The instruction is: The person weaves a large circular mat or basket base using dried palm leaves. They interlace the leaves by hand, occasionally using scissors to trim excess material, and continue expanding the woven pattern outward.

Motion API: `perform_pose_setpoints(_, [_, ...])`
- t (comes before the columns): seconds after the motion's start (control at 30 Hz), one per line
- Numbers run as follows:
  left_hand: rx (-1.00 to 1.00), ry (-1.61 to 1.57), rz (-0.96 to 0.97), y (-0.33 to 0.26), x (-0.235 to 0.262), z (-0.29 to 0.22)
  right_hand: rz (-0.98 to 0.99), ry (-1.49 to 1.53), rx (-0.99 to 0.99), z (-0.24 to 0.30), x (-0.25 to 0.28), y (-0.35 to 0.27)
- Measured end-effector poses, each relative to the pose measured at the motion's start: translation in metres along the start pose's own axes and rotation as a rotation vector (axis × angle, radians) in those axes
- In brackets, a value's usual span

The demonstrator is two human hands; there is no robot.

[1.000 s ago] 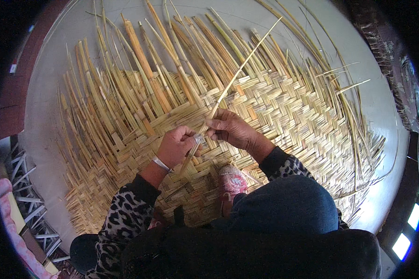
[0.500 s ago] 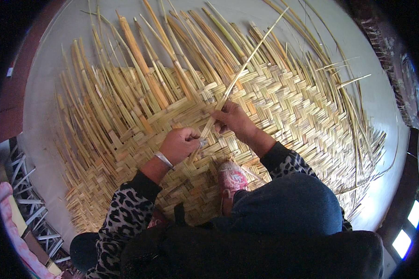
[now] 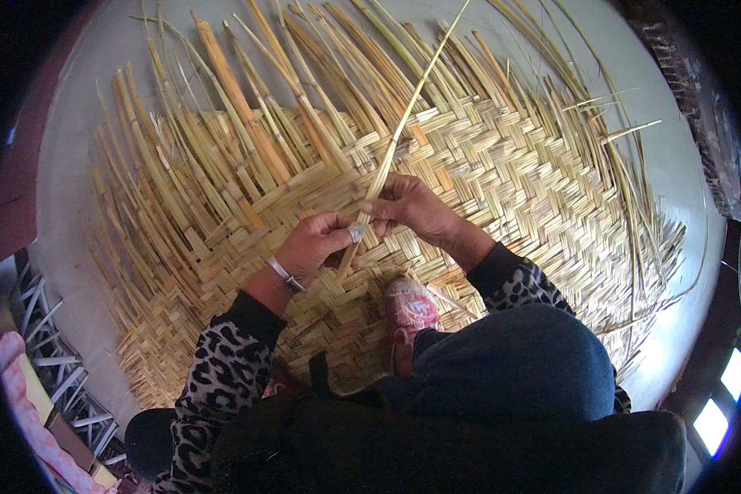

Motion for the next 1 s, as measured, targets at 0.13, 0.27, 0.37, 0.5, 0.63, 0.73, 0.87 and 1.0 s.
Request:
perform_pose_setpoints(0.13, [-0.109, 0.379, -0.052, 0.007, 0.006, -0.011, -0.039, -0.029, -0.071, -0.009, 0.004, 0.0])
perform_pose_setpoints(0.27, [-0.188, 0.606, -0.18, 0.011, 0.015, -0.018, -0.067, -0.086, 0.002, -0.001, 0.008, 0.003])
perform_pose_setpoints(0.37, [-0.165, 0.559, -0.224, 0.013, 0.02, -0.016, -0.202, -0.245, 0.125, 0.014, 0.02, 0.006])
perform_pose_setpoints(0.5, [-0.082, 0.551, -0.234, 0.017, 0.027, -0.018, -0.216, -0.352, 0.199, 0.023, 0.017, 0.008])
perform_pose_setpoints(0.63, [-0.165, 0.534, -0.189, 0.023, 0.025, -0.036, -0.262, -0.291, 0.213, 0.039, 0.033, 0.012])
perform_pose_setpoints(0.73, [-0.279, 0.774, -0.169, 0.031, 0.023, -0.057, -0.274, -0.264, 0.295, 0.058, 0.041, 0.011])
perform_pose_setpoints(0.87, [-0.259, 0.804, -0.424, 0.039, 0.063, -0.083, -0.366, -0.087, 0.322, 0.072, 0.064, 0.017])
perform_pose_setpoints(1.0, [-0.358, 0.882, -0.68, 0.059, 0.111, -0.138, -0.404, 0.119, 0.385, 0.08, 0.083, 0.032])
Point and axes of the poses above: each hand's wrist, its own y-axis towards the middle knuckle, its own x-axis out of the back of the hand, z = x × y, the point moved 10 cm from there along y, towards the middle knuckle, and after that the axes turned 5 degrees about y, right-handed, at the moved point
